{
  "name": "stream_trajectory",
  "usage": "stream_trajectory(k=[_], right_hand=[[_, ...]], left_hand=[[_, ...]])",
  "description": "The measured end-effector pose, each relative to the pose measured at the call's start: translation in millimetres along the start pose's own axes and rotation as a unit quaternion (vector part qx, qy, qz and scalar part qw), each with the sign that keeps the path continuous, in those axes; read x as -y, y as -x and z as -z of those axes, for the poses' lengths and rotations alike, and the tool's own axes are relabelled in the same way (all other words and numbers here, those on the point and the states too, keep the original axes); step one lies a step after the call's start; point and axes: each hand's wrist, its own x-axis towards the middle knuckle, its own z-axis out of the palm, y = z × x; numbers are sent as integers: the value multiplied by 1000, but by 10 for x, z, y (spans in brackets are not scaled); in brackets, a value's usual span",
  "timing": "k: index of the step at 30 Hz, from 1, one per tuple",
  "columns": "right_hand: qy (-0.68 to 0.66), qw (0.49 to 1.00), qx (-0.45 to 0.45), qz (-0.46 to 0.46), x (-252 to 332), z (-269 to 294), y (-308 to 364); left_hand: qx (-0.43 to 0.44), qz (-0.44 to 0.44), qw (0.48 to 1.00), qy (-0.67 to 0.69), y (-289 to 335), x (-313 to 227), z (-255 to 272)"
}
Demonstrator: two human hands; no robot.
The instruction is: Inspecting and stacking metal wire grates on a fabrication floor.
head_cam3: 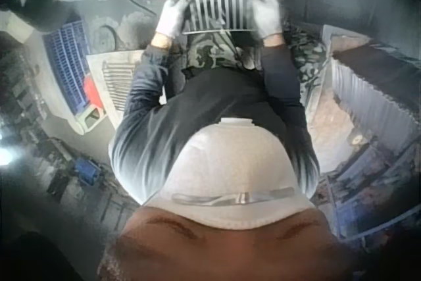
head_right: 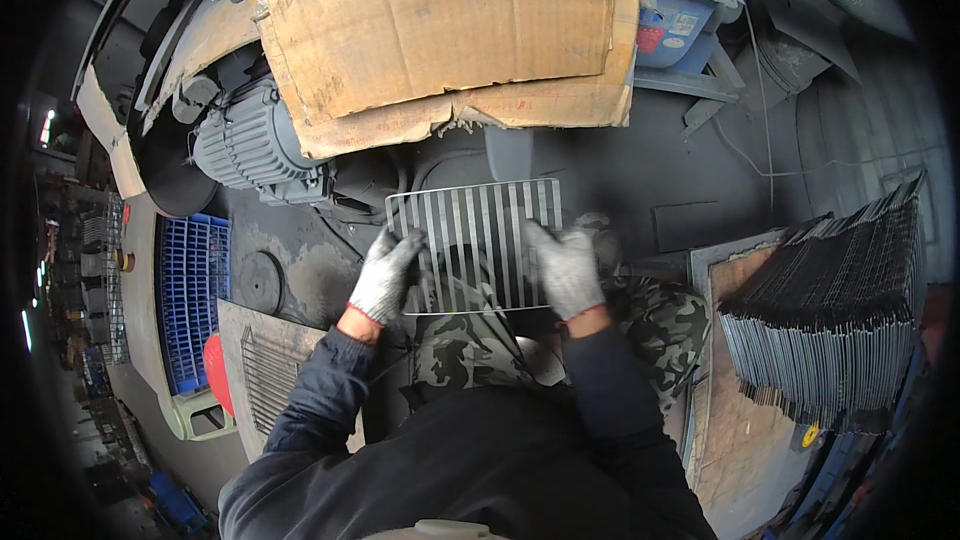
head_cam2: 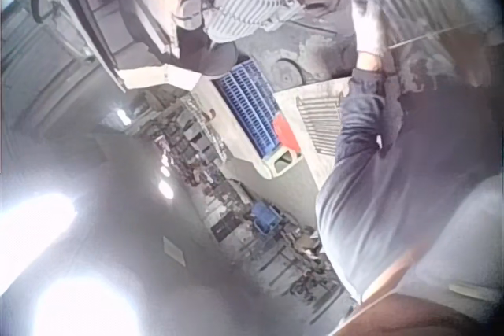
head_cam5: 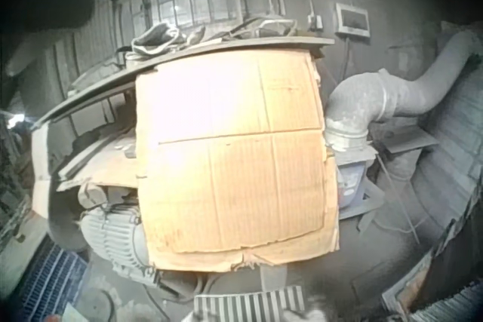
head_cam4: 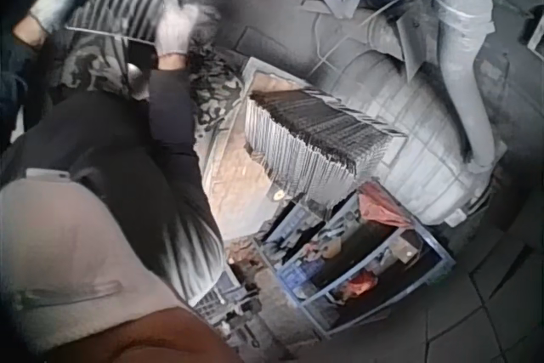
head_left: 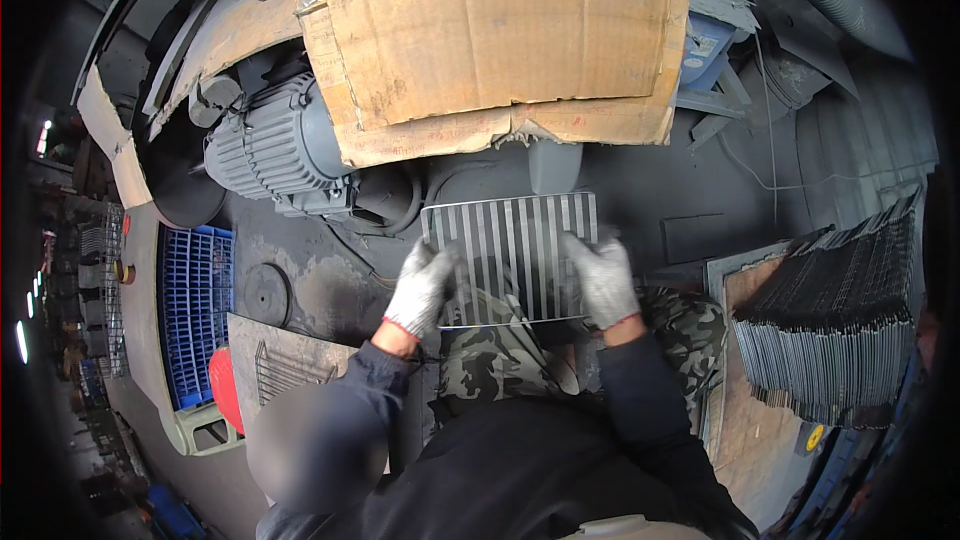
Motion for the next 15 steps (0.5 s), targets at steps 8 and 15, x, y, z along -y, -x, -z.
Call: stream_trajectory(k=[8,15], right_hand=[[-37,987,-98,118,496,799,201],[98,992,83,13,-118,-2,-321]], left_hand=[[121,4,992,-34,-171,353,-934],[-34,47,998,-17,-59,33,208]])
